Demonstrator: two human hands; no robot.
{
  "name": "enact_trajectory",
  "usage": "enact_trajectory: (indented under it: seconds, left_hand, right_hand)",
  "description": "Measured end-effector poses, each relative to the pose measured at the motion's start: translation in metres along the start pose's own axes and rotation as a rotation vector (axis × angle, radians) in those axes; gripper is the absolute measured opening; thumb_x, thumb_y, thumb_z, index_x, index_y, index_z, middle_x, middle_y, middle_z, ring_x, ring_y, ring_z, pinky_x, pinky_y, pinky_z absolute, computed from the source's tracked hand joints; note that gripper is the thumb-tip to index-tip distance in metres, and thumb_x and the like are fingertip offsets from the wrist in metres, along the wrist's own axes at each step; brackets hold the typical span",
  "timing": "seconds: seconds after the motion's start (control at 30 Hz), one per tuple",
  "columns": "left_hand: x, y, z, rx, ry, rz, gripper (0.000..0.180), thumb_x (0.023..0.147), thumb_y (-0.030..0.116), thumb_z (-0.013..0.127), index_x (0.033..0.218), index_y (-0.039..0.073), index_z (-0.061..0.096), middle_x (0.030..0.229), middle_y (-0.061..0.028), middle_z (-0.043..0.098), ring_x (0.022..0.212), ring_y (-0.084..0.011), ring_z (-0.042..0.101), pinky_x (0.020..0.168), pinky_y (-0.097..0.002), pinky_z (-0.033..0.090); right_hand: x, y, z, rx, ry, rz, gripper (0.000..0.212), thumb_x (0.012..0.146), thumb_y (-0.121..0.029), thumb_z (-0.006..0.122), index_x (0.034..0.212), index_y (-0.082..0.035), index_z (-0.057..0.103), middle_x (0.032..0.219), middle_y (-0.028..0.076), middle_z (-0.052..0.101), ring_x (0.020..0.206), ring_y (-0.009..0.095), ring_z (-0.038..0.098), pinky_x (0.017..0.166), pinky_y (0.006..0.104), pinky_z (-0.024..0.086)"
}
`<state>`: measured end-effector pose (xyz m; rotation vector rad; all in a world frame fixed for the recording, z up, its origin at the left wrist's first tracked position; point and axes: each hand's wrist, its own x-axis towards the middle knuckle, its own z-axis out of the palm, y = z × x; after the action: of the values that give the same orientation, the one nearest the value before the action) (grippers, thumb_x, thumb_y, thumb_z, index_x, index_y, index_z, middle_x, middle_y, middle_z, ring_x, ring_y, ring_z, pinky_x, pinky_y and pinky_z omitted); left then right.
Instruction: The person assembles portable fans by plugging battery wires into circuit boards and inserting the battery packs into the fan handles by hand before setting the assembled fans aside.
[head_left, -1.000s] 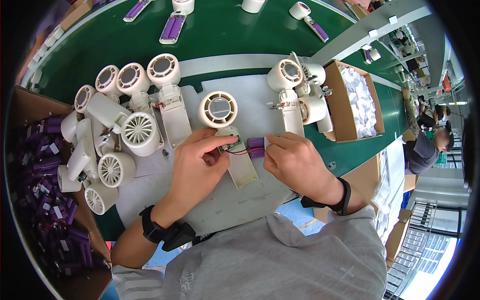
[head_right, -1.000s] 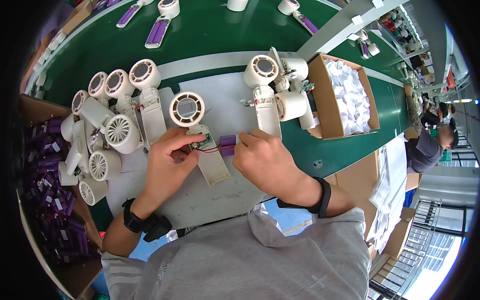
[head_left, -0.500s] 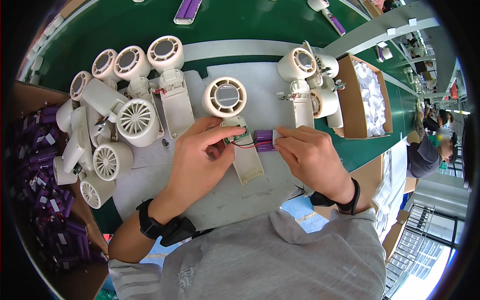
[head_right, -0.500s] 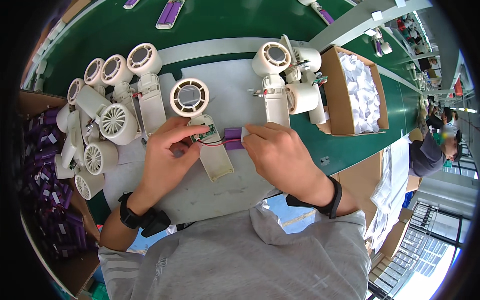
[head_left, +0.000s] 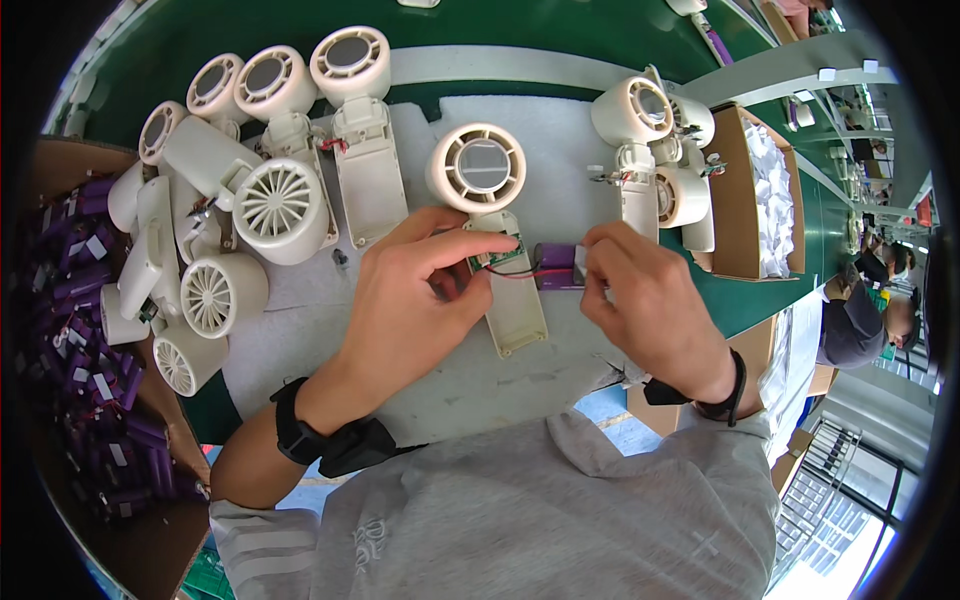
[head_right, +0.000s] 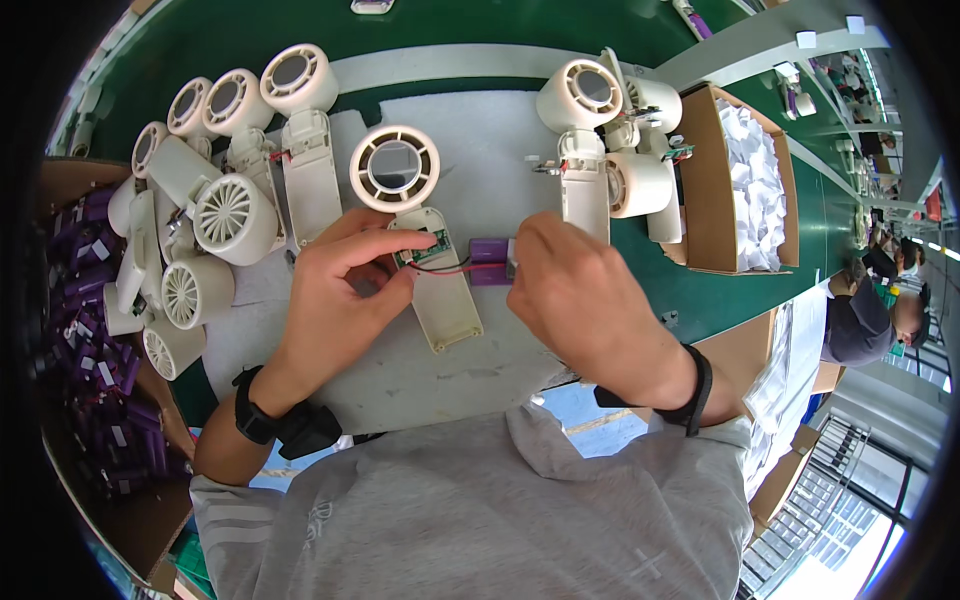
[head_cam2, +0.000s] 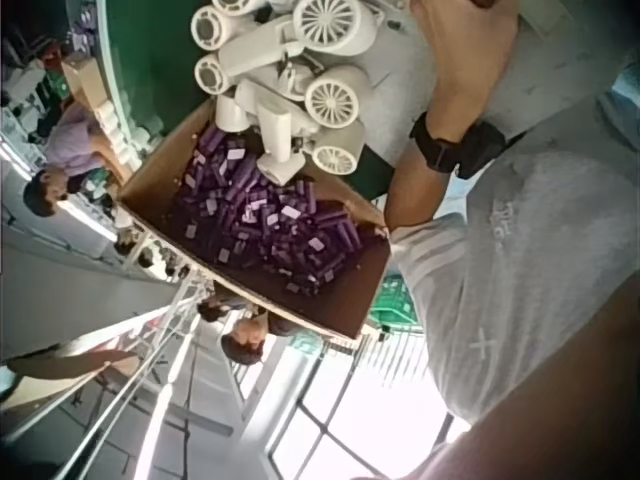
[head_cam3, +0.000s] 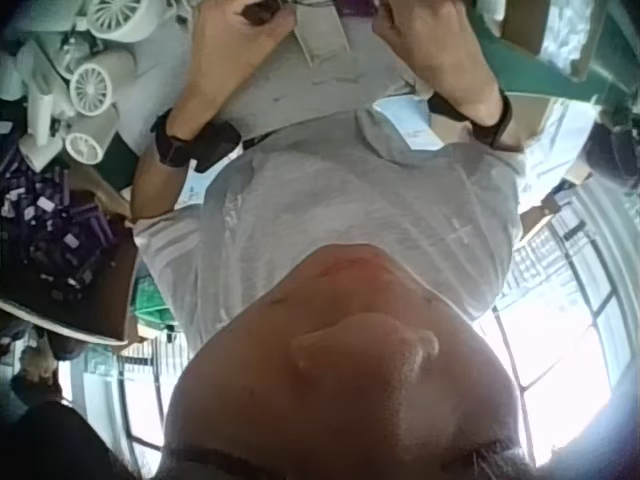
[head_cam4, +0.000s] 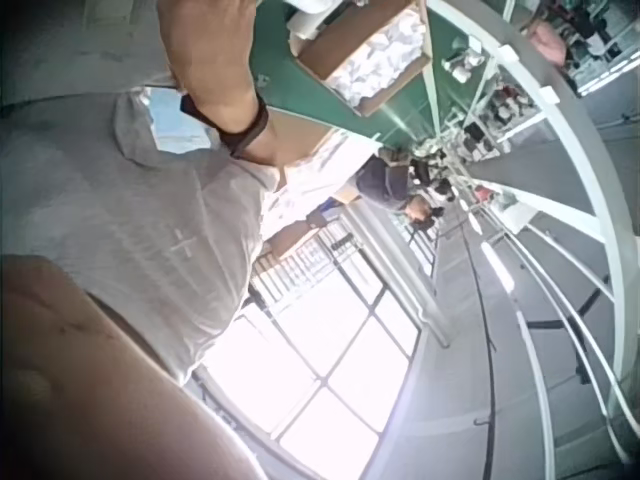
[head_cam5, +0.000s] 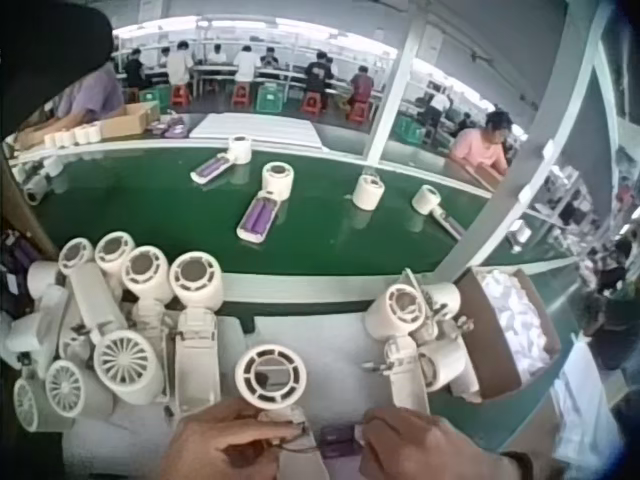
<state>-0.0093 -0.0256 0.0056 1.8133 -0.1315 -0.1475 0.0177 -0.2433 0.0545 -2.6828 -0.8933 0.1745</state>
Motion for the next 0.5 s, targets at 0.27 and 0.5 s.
enact_trajectory:
  seconds: [0.27, 0.5]
  left_hand:
    - [-0.001, -0.003, 0.000, -0.037, 0.025, 0.010, 0.033, 0.075, -0.007, 0.062, 0.104, 0.006, 0.070, 0.100, -0.0056, 0.060, 0.080, -0.0095, 0.059, 0.064, -0.0201, 0.049]
    - [0.004, -0.004, 0.007, -0.010, 0.054, 0.051, 0.034, 0.074, -0.008, 0.061, 0.104, 0.007, 0.070, 0.099, -0.0049, 0.061, 0.080, -0.0091, 0.059, 0.063, -0.0197, 0.049]
  right_hand:
    - [-0.024, 0.049, -0.077, 0.117, 0.300, 0.466, 0.013, 0.086, -0.003, 0.058, 0.097, 0.002, 0.062, 0.094, 0.008, 0.066, 0.064, 0.008, 0.060, 0.056, 0.0236, 0.048]
    - [-0.024, 0.027, -0.065, 0.135, 0.332, 0.380, 0.032, 0.082, 0.004, 0.059, 0.114, 0.000, 0.062, 0.096, 0.010, 0.068, 0.063, 0.014, 0.062, 0.058, 0.0259, 0.050]
